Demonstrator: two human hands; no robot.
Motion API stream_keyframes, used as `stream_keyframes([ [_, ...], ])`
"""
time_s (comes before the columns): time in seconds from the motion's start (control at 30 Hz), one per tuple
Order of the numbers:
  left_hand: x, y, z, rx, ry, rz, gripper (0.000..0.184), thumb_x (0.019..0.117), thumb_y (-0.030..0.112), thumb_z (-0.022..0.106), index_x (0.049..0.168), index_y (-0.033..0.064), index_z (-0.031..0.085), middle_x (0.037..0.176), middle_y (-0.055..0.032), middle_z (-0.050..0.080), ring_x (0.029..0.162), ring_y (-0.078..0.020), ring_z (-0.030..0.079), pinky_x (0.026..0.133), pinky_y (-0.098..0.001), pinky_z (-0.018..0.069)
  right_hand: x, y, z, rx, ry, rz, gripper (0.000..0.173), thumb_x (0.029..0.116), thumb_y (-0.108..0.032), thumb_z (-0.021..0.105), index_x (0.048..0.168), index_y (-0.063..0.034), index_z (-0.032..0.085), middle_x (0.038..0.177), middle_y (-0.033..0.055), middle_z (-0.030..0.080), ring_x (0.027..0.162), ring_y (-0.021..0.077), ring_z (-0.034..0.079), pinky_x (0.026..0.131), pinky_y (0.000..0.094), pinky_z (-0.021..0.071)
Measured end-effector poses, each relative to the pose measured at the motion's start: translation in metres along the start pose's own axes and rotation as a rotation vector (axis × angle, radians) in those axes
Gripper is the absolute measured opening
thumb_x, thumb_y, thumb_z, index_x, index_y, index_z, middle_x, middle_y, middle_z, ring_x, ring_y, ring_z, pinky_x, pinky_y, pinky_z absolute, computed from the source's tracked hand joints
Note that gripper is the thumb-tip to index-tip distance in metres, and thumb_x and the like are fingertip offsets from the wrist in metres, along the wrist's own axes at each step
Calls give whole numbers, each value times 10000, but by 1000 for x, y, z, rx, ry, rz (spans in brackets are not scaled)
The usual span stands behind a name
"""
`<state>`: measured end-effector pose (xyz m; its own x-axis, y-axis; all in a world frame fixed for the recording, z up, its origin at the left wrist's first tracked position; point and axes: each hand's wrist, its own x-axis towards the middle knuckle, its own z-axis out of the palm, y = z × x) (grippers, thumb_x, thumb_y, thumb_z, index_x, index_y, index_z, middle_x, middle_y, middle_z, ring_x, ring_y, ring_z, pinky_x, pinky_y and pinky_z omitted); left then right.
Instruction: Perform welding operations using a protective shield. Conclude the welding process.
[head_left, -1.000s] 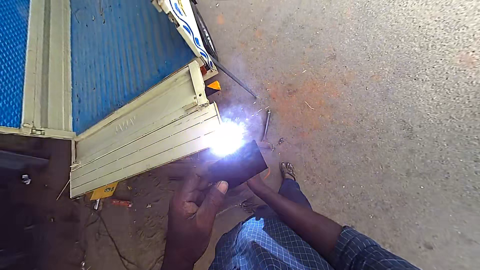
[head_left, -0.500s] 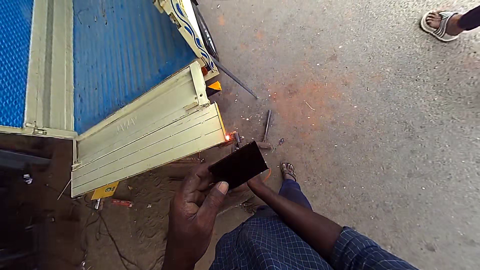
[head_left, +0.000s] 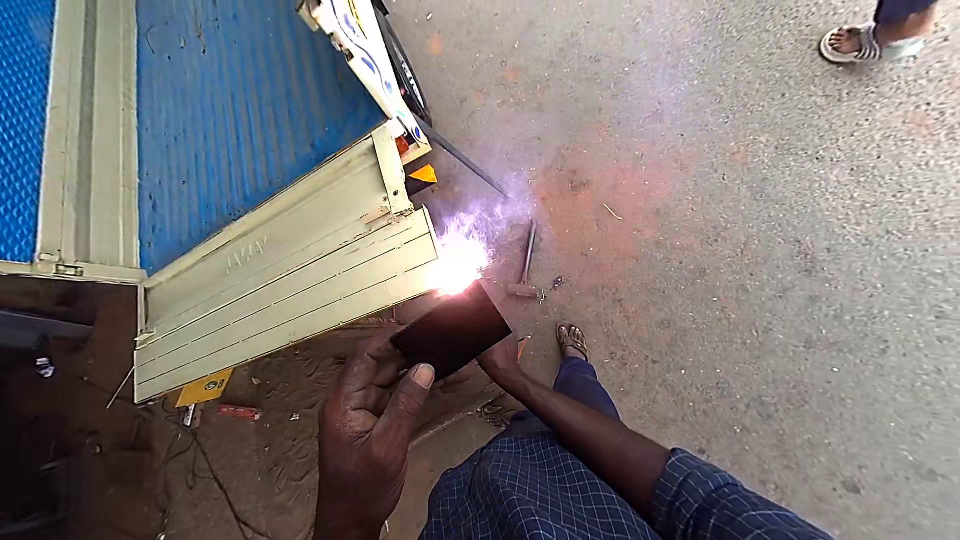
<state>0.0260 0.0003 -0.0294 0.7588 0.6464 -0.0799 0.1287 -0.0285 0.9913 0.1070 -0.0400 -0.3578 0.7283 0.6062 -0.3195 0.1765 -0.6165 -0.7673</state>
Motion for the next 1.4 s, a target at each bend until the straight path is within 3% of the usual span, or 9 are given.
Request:
stream_keyframes([
  [0.17, -3, -1, -2, 13, 91, -15, 358, 1003, 92, 617, 1353, 42, 555, 1173, -233, 689, 978, -419, 727, 847, -559, 640, -13, -1, -13, 359, -58, 93, 577, 1050, -443, 520, 1526, -134, 413, 1074, 184, 703, 935, 354, 698, 819, 602, 564],
  [0.47, 7, 4, 2, -305, 263, -17, 346, 1031, 10, 511, 1371, 76, 511, 1204, -237, 666, 982, -386, 735, 887, -541, 621, 17, 29, 6, 501, -88, 133, 554, 1043, -551, 466, 1424, -149, 467, 782, 99, 640, 624, 266, 638, 595, 509, 568],
  [0.83, 9, 6, 9, -231, 112, -45, 346, 1031, 29, 544, 1373, 65, 506, 1186, -270, 669, 976, -420, 734, 867, -554, 626, 22, 23, 12, 392, -117, 116, 517, 1048, -512, 472, 1377, -114, 497, 822, 117, 657, 694, 285, 662, 660, 533, 565],
  [0.97, 8, 3, 9, -97, -20, -48, 390, 1018, 41, 587, 1404, 48, 530, 1192, -281, 665, 998, -456, 715, 865, -586, 626, 5, 9, 3, 328, -44, 84, 537, 1052, -457, 520, 1347, -8, 536, 949, 200, 686, 884, 356, 694, 793, 576, 555],
  [1.03, 7, 3, 10, -31, -49, -41, 372, 1008, 57, 604, 1377, 49, 556, 1178, -261, 679, 988, -443, 722, 854, -573, 635, -8, -41, -73, 308, -360, 281, 525, 1103, -386, 443, 1489, -31, 416, 1213, 233, 644, 1146, 372, 638, 1006, 560, 485],
  [1.17, 5, 1, 10, 52, -32, -56, 353, 994, 105, 632, 1344, 72, 592, 1144, -208, 708, 966, -392, 735, 844, -545, 644, -17, -84, -127, 394, -362, 381, 451, 1111, -280, 455, 1385, 72, 517, 1213, 274, 645, 1109, 371, 639, 991, 499, 482],
  [1.27, 5, -1, 9, 15, -61, -48, 357, 1012, 96, 607, 1366, 59, 572, 1190, -232, 683, 992, -427, 720, 864, -586, 631, -5, -46, -80, 321, -385, 276, 526, 1118, -329, 413, 1522, 6, 377, 1285, 255, 625, 1175, 381, 632, 1022, 551, 486],
  [1.33, 5, -1, 9, -8, -73, -43, 348, 1020, 82, 600, 1364, 45, 561, 1198, -251, 675, 994, -441, 716, 866, -592, 628, -2, 4, -9, 339, -53, 46, 547, 1075, -427, 473, 1427, -10, 503, 1017, 230, 703, 876, 367, 706, 760, 574, 583],
  [1.4, 5, -1, 9, 27, -60, -38, 349, 1013, 94, 609, 1360, 67, 572, 1184, -234, 685, 984, -425, 724, 849, -573, 638, -6, -13, -40, 377, -249, 170, 529, 1088, -448, 449, 1438, -51, 463, 1097, 248, 667, 991, 418, 667, 871, 617, 527],
])
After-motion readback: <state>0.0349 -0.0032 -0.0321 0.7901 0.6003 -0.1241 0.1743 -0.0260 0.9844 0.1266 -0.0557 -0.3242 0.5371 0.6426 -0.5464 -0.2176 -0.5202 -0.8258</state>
